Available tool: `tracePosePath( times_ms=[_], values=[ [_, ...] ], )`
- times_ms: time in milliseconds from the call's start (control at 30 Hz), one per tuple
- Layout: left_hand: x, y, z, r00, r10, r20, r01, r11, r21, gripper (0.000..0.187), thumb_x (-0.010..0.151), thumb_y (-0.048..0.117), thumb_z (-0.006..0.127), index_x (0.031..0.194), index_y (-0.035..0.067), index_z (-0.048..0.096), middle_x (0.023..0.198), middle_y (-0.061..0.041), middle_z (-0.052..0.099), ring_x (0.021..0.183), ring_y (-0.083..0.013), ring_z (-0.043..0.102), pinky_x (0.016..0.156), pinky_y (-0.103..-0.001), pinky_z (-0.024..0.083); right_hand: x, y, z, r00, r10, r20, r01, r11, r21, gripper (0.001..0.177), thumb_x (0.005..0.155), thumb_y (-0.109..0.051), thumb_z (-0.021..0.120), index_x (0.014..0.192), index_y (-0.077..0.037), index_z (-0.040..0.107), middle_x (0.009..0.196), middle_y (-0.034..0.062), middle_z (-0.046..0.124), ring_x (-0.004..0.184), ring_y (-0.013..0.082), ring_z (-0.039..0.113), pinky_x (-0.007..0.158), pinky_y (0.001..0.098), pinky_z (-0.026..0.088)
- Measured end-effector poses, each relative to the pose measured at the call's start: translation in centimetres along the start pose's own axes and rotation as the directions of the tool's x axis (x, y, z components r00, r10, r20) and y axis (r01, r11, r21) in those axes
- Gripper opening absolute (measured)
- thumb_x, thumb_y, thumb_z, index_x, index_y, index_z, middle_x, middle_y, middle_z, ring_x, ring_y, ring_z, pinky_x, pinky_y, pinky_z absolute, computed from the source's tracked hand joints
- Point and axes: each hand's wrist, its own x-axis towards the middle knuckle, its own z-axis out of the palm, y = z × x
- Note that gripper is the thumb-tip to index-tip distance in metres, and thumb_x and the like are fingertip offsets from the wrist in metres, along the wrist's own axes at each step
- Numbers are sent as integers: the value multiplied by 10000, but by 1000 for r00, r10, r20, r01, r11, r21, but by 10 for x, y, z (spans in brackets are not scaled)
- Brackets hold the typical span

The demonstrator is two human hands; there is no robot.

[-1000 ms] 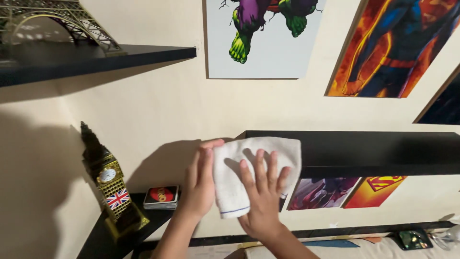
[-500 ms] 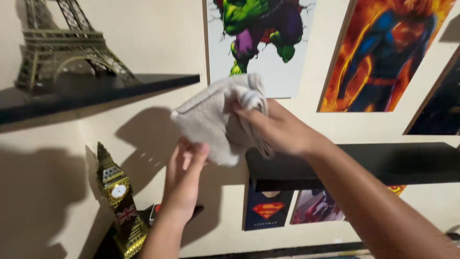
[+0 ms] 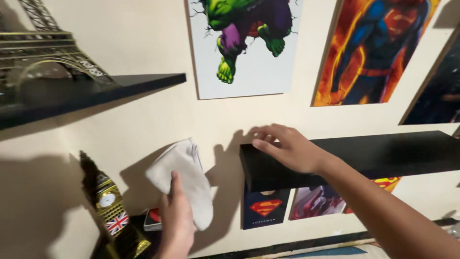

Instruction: Cleaning and dusting a wall-mounted shelf using a cloth and spray bottle.

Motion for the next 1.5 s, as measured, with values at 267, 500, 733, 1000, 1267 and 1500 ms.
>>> tracePosePath(
  times_ms=[267,500,733,1000,1267,1500],
  values=[
    [-26,-36,102,975,123,182,-152,977,152,605,985,521,502,1171,-24,688,940,-162,738,808,-205,669,720,-370,541,-25,59,5,988,-148,41,154,947,-282,415,1001,-350,536,1334,-126,641,1340,123,627,1293,305,527,1100,423,388],
    [-27,-40,90,943,74,325,-133,978,161,668,1039,538,470,1107,-76,724,835,-135,604,736,-171,552,663,-367,477,-34,59,14,985,-170,-9,157,927,-342,435,1001,-373,479,1354,-150,600,1416,72,559,1304,278,468,1108,447,329],
    [-22,-24,94,923,-7,384,-118,946,303,648,1013,535,435,1150,-28,727,888,-76,726,768,-120,627,703,-310,523,-33,62,13,981,-189,-40,157,901,-404,432,1005,-385,467,1342,-148,595,1384,79,569,1296,285,472,1081,452,338],
    [-47,-27,72,850,207,485,-241,970,9,649,956,536,466,1320,23,623,1213,-59,723,1071,-112,643,919,-292,502,-36,72,14,968,-250,-36,210,877,-431,432,1034,-371,447,1362,-124,582,1395,111,560,1294,312,480,1073,469,345],
    [-45,-27,79,887,102,450,-179,975,132,693,990,546,425,1354,-3,643,1233,-94,734,1099,-159,648,953,-313,488,-41,74,14,975,-216,-41,183,902,-392,442,1026,-385,457,1364,-130,584,1387,110,567,1294,314,480,1079,467,344],
    [-25,-26,92,907,-24,421,-35,991,132,724,995,547,414,1482,15,475,1484,-104,591,1344,-186,567,1122,-342,401,-43,75,11,975,-221,-38,187,897,-401,463,1032,-412,455,1368,-124,588,1408,111,561,1310,317,478,1101,467,344]
  ],
)
